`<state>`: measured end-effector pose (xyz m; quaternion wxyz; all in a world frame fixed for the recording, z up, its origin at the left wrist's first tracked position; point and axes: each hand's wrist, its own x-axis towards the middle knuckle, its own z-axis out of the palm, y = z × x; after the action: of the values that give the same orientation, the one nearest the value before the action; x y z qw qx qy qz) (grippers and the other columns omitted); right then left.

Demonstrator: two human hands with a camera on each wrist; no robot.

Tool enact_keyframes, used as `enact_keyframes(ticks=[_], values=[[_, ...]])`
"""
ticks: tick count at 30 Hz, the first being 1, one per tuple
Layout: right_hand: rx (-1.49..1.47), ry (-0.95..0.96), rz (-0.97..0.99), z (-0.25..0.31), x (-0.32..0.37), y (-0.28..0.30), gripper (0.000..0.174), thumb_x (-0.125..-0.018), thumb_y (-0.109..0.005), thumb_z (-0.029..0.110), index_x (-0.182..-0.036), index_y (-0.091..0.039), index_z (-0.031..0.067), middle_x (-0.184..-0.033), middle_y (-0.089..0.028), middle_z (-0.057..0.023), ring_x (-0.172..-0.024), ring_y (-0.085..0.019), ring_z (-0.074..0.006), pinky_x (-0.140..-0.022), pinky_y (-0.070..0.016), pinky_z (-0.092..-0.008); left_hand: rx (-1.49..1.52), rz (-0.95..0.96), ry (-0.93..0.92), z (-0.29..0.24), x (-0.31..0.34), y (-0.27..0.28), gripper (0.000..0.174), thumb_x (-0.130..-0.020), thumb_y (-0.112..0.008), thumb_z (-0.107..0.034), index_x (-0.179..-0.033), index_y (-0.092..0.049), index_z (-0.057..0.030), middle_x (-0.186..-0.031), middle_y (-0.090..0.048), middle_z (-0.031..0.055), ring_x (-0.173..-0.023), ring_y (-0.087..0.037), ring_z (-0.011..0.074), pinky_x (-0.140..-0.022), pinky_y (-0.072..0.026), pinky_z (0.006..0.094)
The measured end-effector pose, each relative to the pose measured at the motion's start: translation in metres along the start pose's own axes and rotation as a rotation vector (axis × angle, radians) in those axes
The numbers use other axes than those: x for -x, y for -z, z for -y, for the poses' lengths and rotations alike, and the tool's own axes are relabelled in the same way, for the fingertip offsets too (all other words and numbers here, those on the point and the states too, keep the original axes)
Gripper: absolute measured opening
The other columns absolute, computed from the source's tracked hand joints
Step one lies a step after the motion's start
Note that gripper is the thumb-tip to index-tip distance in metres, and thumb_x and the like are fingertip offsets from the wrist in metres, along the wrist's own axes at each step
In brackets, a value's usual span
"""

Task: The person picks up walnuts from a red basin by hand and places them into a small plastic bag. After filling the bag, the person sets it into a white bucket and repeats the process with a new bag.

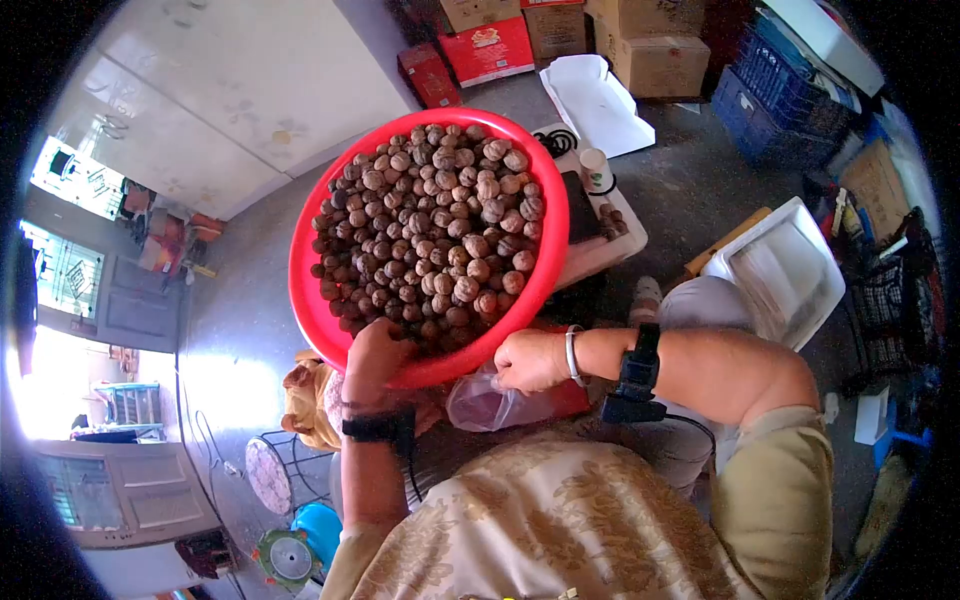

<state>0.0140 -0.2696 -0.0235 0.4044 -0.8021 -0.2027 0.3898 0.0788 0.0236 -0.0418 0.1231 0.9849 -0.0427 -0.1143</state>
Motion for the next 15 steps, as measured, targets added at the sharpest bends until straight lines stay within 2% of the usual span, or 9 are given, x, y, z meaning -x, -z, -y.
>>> enact_keyframes(ticks=[2,4,5,6,8,9,12,13,15], values=[[-0.005,-0.007,-0.006,0.003,0.002,0.000,0.029,-0.093,-0.068,0.028,-0.078,-0.068,0.0033,-0.065,-0.067,-0.0071,-0.061,-0.064,-0.0169,-0.060,-0.0505,-0.0367,0.087,-0.081,-0.005,0.001,0.003,0.001,0.041,-0.077,-0.078,-0.029,-0.105,-0.068,-0.0022,-0.095,-0.072,0.0200,-0.089,-0.070,0.0360,-0.079,-0.0558,0.0450],[0.065,0.039,-0.048,-0.001,-0.001,-0.003,0.025,-0.092,-0.067,0.025,-0.081,-0.069,0.0024,-0.069,-0.069,-0.0097,-0.066,-0.066,-0.0195,-0.063,-0.0516,-0.0379,0.515,-0.149,-0.044,-0.008,0.010,0.012,0.036,-0.082,-0.076,-0.022,-0.109,-0.067,0.0002,-0.088,-0.071,0.0150,-0.081,-0.070,0.0257,-0.076,-0.0558,0.0361],[0.138,0.089,-0.089,-0.003,-0.002,-0.004,0.022,-0.090,-0.067,0.023,-0.084,-0.070,0.0015,-0.073,-0.070,-0.0123,-0.070,-0.068,-0.0222,-0.067,-0.0526,-0.0392,0.696,-0.051,0.014,-0.017,0.024,0.025,0.034,-0.088,-0.074,-0.017,-0.114,-0.064,0.0022,-0.090,-0.069,0.0083,-0.083,-0.064,0.0152,-0.078,-0.0534,0.0292],[0.137,0.087,-0.086,-0.002,-0.002,-0.005,0.022,-0.090,-0.067,0.023,-0.084,-0.070,0.0015,-0.073,-0.070,-0.0123,-0.070,-0.068,-0.0222,-0.067,-0.0526,-0.0392,0.698,-0.049,0.017,-0.024,0.035,0.036,0.034,-0.088,-0.074,-0.017,-0.114,-0.064,0.0022,-0.090,-0.069,0.0083,-0.083,-0.064,0.0152,-0.078,-0.0534,0.0292],[0.091,0.178,-0.172,0.004,0.001,-0.003,0.023,-0.089,-0.065,0.020,-0.102,-0.073,0.0027,-0.092,-0.075,-0.0134,-0.087,-0.070,-0.0235,-0.080,-0.0529,-0.0396,1.016,0.108,-0.061,-0.028,0.055,0.044,0.034,-0.091,-0.071,-0.015,-0.118,-0.061,0.0036,-0.097,-0.068,0.0065,-0.090,-0.063,0.0126,-0.082,-0.0523,0.0280],[0.048,0.128,-0.099,0.012,0.003,0.001,0.029,-0.088,-0.066,0.017,-0.114,-0.070,0.0040,-0.104,-0.074,-0.0143,-0.098,-0.069,-0.0240,-0.087,-0.0518,-0.0394,1.095,0.175,-0.100,-0.028,0.061,0.043,0.033,-0.091,-0.070,-0.011,-0.119,-0.060,0.0035,-0.103,-0.068,0.0070,-0.092,-0.062,0.0125,-0.085,-0.0519,0.0276],[0.050,0.060,-0.101,0.015,0.003,-0.001,0.025,-0.087,-0.067,0.018,-0.107,-0.073,0.0036,-0.098,-0.075,-0.0144,-0.092,-0.070,-0.0247,-0.083,-0.0526,-0.0401,1.182,0.318,-0.113,-0.046,0.085,0.046,0.030,-0.092,-0.068,-0.006,-0.120,-0.060,0.0022,-0.104,-0.070,0.0080,-0.090,-0.063,0.0111,-0.082,-0.0522,0.0261],[0.052,0.059,-0.098,0.013,0.001,-0.001,0.025,-0.087,-0.067,0.018,-0.107,-0.073,0.0036,-0.098,-0.075,-0.0144,-0.092,-0.070,-0.0247,-0.083,-0.0526,-0.0401,1.037,0.317,-0.070,-0.058,0.093,0.057,0.028,-0.090,-0.069,-0.004,-0.117,-0.063,0.0013,-0.101,-0.072,0.0057,-0.085,-0.061,0.0078,-0.079,-0.0518,0.0245],[0.092,0.026,-0.089,0.004,-0.006,-0.005,0.020,-0.087,-0.068,0.019,-0.097,-0.075,0.0035,-0.089,-0.074,-0.0154,-0.084,-0.070,-0.0254,-0.078,-0.0531,-0.0393,0.996,0.324,-0.097,-0.057,0.096,0.049,0.028,-0.089,-0.072,-0.005,-0.115,-0.065,0.0008,-0.098,-0.073,0.0040,-0.082,-0.060,0.0062,-0.076,-0.0516,0.0240]])
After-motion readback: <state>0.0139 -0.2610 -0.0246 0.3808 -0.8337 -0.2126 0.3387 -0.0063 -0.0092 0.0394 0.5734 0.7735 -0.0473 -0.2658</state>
